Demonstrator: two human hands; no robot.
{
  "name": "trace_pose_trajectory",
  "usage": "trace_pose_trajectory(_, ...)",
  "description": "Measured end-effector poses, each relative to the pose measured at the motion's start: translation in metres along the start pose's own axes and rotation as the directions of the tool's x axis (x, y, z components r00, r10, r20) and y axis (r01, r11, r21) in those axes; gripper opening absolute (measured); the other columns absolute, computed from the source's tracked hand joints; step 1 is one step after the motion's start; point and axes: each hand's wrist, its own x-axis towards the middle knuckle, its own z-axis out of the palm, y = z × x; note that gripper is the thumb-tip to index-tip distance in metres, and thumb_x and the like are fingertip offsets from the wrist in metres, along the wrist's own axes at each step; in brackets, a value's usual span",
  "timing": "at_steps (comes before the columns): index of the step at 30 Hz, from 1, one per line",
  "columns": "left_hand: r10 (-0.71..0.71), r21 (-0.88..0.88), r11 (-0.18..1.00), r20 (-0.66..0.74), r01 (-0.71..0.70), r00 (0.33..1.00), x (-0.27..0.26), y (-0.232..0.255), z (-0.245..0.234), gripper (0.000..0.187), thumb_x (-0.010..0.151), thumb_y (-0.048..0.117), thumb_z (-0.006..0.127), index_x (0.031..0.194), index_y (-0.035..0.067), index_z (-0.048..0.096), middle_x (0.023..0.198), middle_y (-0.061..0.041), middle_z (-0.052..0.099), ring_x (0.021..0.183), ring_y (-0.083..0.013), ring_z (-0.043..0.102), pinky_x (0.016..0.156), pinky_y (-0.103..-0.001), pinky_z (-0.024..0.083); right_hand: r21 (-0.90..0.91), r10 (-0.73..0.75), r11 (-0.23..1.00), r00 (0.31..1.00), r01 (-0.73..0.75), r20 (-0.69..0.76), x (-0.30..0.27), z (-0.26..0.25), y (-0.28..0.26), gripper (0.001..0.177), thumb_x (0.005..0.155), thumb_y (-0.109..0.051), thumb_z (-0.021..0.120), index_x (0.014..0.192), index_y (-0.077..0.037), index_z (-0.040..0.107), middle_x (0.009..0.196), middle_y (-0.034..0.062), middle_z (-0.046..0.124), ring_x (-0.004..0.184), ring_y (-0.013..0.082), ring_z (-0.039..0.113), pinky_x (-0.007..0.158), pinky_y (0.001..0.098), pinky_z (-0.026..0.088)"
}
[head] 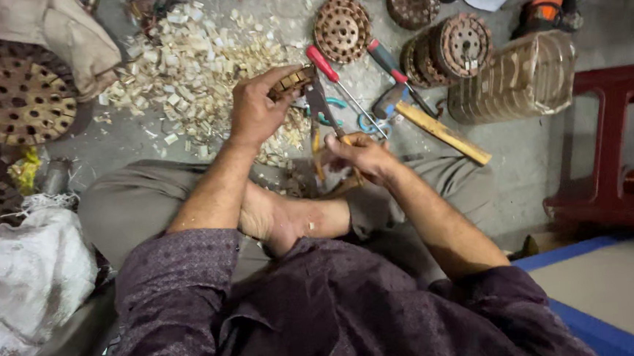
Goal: The person sits on the floor and uses pliers to pull and adjust copper windings on a circular electrical stator. They rotate the stator to access different sections and continue manipulating the windings with the pliers.
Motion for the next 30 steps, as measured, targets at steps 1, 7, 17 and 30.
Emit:
trace_pose_trajectory(1, -0.013, -0.015, 1.000, 0.006, 0.013, 1.000, -0.001, 0.000, 0.001, 0.044, 0.086, 0.007, 0.083, 0.128, 0.015, 0.071, 0.120, -0.011, 0.076, 0.099, -0.0212, 0.078, 0.081, -0.032, 0.064, 0.074, -0.031, 0.997, 0.997, 0.025, 0.070, -0.008, 0.003, -0.004, 0.057, 0.101, -0.048, 0.064, 0.127, 0.003, 0.068, 0.101, 0.0066, 0.077, 0.091, 0.0198, 0.069, 0.083, 0.0353, 0.057)
trace_pose_trajectory(7, 0.041, 0.014, 0.999, 0.018, -0.041, 0.999, -0.002, -0.004, 0.001, 0.048, 0.086, 0.002, 0.083, 0.130, 0.015, 0.071, 0.121, -0.011, 0.076, 0.104, -0.0216, 0.077, 0.088, -0.032, 0.064, 0.012, -0.114, 0.994, 0.991, 0.113, 0.073, -0.043, 0.020, -0.026, 0.063, 0.094, -0.047, 0.062, 0.148, -0.016, 0.051, 0.132, 0.0021, 0.063, 0.119, 0.0178, 0.060, 0.104, 0.0398, 0.052)
trace_pose_trajectory(17, 0.117, 0.155, 0.980, 0.045, -0.122, 0.992, -0.002, -0.013, 0.009, 0.044, 0.088, 0.007, 0.085, 0.128, 0.020, 0.072, 0.124, -0.008, 0.075, 0.107, -0.0222, 0.076, 0.095, -0.032, 0.062, -0.036, 0.003, 0.999, 1.000, -0.004, -0.006, -0.051, 0.022, -0.066, 0.056, 0.092, -0.042, 0.064, 0.143, -0.020, 0.057, 0.126, 0.0018, 0.064, 0.112, 0.0182, 0.064, 0.085, 0.0412, 0.057)
trace_pose_trajectory(30, 0.120, 0.280, 0.954, -0.015, -0.111, 0.993, -0.003, 0.014, -0.001, 0.043, 0.084, 0.011, 0.080, 0.126, 0.020, 0.072, 0.113, -0.008, 0.077, 0.092, -0.0305, 0.075, 0.079, -0.040, 0.061, -0.486, -0.129, 0.873, 0.950, -0.028, -0.286, -0.006, 0.025, -0.004, 0.036, 0.103, -0.053, 0.057, 0.099, -0.022, 0.076, 0.068, -0.0074, 0.071, 0.069, 0.0017, 0.061, 0.068, 0.0311, -0.014)
